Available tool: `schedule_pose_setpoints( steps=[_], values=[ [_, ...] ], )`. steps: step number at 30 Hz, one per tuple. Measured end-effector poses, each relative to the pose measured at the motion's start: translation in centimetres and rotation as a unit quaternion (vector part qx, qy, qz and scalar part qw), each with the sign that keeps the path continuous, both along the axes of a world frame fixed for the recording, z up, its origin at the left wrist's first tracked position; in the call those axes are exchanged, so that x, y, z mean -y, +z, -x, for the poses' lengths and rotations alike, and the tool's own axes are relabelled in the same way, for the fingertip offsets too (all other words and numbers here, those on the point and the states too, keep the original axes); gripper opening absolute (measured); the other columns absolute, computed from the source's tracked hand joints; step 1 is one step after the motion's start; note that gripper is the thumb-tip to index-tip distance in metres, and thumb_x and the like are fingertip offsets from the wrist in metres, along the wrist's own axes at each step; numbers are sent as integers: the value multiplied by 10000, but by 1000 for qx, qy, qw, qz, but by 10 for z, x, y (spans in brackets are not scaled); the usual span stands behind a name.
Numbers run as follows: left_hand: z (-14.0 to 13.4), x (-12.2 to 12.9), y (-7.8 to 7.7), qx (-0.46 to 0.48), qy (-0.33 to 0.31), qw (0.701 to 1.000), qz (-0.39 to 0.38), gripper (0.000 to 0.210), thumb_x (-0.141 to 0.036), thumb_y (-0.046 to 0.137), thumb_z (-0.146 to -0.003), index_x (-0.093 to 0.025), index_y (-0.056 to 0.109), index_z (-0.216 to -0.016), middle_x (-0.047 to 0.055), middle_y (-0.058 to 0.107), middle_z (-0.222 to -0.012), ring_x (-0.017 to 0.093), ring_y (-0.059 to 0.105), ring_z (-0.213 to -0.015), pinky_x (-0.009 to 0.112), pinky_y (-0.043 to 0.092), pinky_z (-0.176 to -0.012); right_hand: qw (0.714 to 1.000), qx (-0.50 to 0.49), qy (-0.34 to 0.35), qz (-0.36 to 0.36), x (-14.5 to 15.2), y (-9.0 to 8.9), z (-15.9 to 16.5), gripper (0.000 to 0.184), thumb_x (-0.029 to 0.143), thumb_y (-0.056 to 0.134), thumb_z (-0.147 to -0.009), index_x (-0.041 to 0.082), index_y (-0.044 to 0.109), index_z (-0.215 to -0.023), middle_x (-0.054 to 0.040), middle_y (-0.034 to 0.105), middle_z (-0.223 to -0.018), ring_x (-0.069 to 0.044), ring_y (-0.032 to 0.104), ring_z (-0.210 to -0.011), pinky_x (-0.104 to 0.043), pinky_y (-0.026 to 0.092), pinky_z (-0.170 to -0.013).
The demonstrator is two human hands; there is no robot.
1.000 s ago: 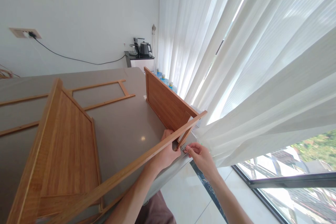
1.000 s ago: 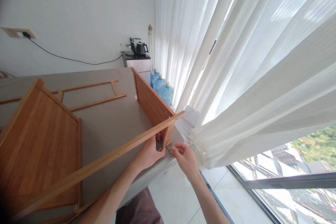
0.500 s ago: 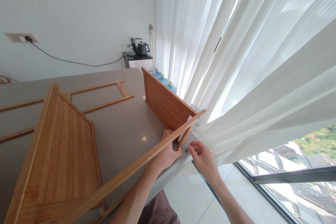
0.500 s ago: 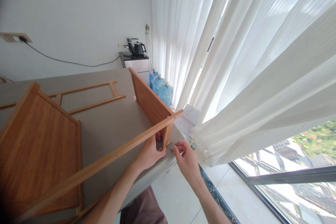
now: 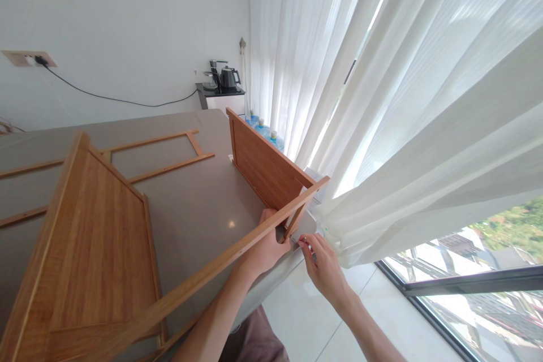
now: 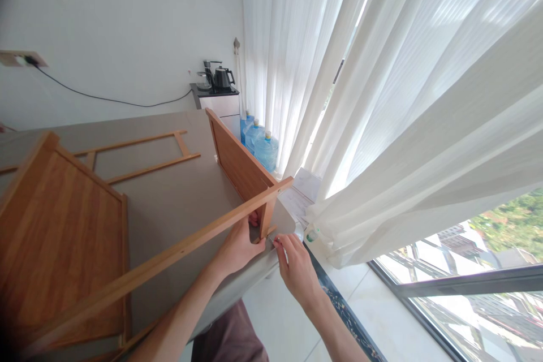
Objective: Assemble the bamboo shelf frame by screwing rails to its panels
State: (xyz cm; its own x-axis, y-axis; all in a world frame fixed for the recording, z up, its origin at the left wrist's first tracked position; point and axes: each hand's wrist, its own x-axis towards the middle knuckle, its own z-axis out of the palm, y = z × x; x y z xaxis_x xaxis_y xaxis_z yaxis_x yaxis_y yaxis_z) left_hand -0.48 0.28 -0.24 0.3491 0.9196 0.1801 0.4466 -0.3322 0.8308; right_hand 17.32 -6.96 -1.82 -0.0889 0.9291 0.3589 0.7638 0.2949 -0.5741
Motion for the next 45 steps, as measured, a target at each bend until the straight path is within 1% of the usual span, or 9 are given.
schedule_pose_setpoints(
  steps=[9,12,15,19,25,30,33,40,45],
  values=[
    [-1,0,4,10,4,999,32,422,-165,671,-735,-216,453,-1093,60,556,-1114,211,596,-1031,376,499,-912,999,42,13,-31,-4,3,1,180,223,380,-1040,230,554,-997,-32,611,-871,-165,573,-786,-301,486,-718],
    [-1,1,5,19,5,999,32,422,-172,672,-731,-211,448,-1086,68,557,-1107,217,604,-1021,370,513,-890,997,69,31,-34,-3,4,1,186,195,389,-1032,229,571,-1022,-37,622,-877,-168,573,-784,-303,489,-716],
    [-2,1,6,26,8,999,31,406,-179,678,-733,-216,450,-1067,62,558,-1095,219,603,-1020,364,521,-881,993,103,53,-38,-1,5,2,227,138,398,-1012,234,593,-1077,-49,651,-920,-184,577,-811,-317,490,-726],
    [-2,2,7,15,4,1000,26,356,-187,660,-753,-218,452,-1040,59,549,-1090,215,593,-1019,359,518,-882,989,130,61,-40,-1,7,2,285,85,377,-991,224,592,-1116,-59,660,-929,-202,584,-831,-335,496,-731],
    [-1,2,8,4,4,1000,30,377,-172,657,-750,-226,422,-1040,58,544,-1090,214,584,-1032,360,513,-872,986,143,79,-32,-6,20,-3,221,142,397,-1014,219,591,-1085,-52,643,-877,-194,590,-799,-323,500,-692],
    [-1,1,7,2,3,1000,28,359,-168,667,-750,-221,439,-1021,64,553,-1096,211,583,-1034,364,497,-909,984,148,97,-27,-8,27,-5,238,149,378,-1021,223,599,-1074,-52,645,-873,-187,592,-780,-320,501,-679],
    [-1,2,6,2,7,1000,29,339,-158,661,-747,-219,451,-1005,67,568,-1097,210,589,-1026,361,490,-924,983,149,104,-28,-8,28,-4,239,141,378,-1019,224,592,-1086,-55,645,-878,-194,596,-792,-323,502,-680],
    [-1,4,9,0,17,999,34,334,-183,668,-747,-224,453,-1000,72,578,-1091,227,595,-1027,362,495,-897,982,150,112,-34,-7,25,-5,240,138,383,-1020,217,587,-1118,-64,652,-896,-203,596,-809,-328,503,-688],
    [-1,4,10,-3,22,999,35,355,-174,697,-727,-228,457,-983,57,576,-1058,225,595,-1006,368,495,-895,981,142,125,-40,-8,24,-4,231,172,401,-1019,231,613,-1089,-56,659,-870,-199,596,-779,-330,507,-688]
  ],
)
